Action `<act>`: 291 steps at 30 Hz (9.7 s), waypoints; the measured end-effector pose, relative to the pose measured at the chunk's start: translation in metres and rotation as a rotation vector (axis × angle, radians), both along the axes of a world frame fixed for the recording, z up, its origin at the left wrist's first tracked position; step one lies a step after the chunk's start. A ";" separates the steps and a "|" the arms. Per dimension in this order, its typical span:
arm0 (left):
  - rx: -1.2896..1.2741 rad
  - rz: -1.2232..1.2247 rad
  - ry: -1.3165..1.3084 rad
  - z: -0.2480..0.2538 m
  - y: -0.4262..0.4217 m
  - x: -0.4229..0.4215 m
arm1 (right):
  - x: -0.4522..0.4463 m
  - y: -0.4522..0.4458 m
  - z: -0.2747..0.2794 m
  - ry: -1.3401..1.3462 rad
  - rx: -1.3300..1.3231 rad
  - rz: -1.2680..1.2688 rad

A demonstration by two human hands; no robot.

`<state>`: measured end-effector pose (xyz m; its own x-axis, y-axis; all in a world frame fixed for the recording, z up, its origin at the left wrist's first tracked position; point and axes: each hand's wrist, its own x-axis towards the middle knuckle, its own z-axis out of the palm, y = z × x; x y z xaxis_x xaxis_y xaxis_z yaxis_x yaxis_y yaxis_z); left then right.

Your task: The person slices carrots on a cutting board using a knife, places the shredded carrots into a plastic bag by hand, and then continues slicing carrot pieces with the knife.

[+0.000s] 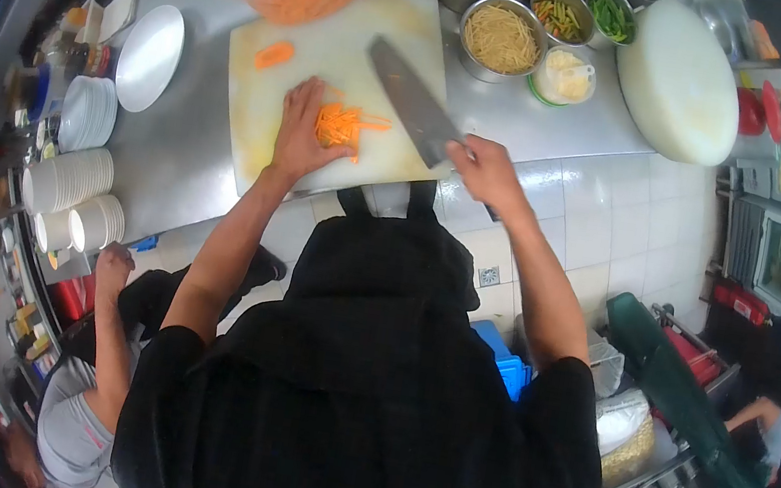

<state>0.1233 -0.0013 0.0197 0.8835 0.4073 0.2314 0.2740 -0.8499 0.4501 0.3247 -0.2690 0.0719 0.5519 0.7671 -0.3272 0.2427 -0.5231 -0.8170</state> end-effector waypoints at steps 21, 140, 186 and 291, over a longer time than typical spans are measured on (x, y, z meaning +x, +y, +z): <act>-0.356 0.150 -0.470 0.009 -0.029 0.009 | -0.195 0.069 -0.008 0.583 0.077 -0.304; -0.241 -0.035 -0.342 -0.028 0.004 -0.023 | -0.125 0.091 0.065 -0.301 -0.368 0.324; -0.289 -0.006 -0.413 -0.039 0.008 -0.024 | -0.124 0.095 0.065 -0.282 -0.426 0.367; -0.252 -0.167 -0.148 -0.012 0.036 -0.052 | -0.155 0.097 0.026 -0.478 -0.365 0.306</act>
